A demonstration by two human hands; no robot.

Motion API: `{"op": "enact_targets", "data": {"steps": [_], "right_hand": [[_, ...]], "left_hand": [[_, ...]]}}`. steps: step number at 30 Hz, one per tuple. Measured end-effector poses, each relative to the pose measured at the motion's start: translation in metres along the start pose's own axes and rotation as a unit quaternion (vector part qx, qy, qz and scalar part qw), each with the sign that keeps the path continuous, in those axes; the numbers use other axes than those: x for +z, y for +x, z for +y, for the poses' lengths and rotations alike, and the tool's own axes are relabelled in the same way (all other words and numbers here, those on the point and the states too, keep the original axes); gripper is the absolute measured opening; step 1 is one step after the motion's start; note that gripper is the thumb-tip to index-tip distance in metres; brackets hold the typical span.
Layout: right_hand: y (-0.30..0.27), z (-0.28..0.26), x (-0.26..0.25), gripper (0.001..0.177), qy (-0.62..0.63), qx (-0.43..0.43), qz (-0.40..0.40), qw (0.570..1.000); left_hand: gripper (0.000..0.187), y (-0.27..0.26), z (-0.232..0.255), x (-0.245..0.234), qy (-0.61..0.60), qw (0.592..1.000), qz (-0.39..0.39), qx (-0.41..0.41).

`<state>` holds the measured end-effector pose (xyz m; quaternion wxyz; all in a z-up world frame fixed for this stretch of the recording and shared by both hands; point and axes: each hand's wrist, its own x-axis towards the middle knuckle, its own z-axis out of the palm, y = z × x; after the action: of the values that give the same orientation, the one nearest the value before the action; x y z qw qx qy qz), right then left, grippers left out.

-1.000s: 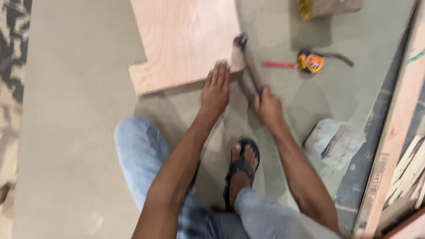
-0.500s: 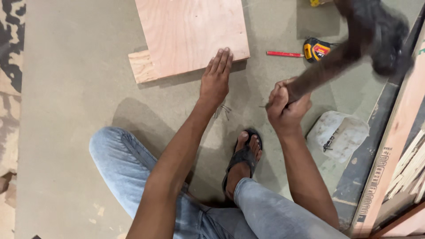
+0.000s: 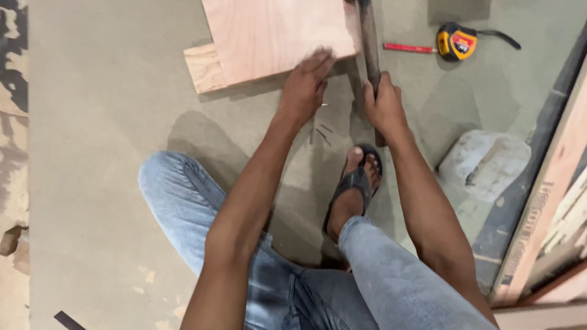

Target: The person hammers nails into a rectangular wooden board to attach a smaller wooden block to its edge. The person repeatedly picks up nails from the floor and hammers them into the wood using a hammer.

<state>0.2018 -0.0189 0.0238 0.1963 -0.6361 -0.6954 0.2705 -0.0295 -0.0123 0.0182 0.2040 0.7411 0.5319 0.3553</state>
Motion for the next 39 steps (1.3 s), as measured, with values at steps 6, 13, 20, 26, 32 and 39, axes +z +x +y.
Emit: {"op": "enact_targets", "data": {"steps": [6,13,20,26,32,39], "right_hand": [[0.008,-0.004,0.01,0.026,0.085,0.032,-0.007,0.996],[0.015,-0.018,0.031,0.024,0.092,0.041,0.031,0.994],[0.008,-0.022,0.041,0.022,0.078,-0.002,0.085,0.993],[0.01,-0.022,0.04,0.022,0.07,0.004,0.088,0.994],[0.008,-0.01,0.045,0.023,0.035,-0.016,0.103,0.994],[0.011,-0.005,0.051,0.025,0.007,-0.026,0.103,0.994]], "left_hand": [[0.018,-0.04,0.004,-0.033,-0.104,0.981,0.086,-0.139],[0.012,-0.055,0.002,-0.037,-0.077,0.985,-0.024,-0.151],[0.007,-0.071,0.011,-0.016,0.007,0.991,-0.137,-0.009],[0.009,-0.085,0.013,-0.004,0.129,0.983,-0.119,0.059],[0.022,-0.087,0.013,-0.015,0.06,0.997,-0.034,0.042],[0.015,-0.06,-0.055,-0.077,-0.113,0.943,0.265,-0.165]]}}
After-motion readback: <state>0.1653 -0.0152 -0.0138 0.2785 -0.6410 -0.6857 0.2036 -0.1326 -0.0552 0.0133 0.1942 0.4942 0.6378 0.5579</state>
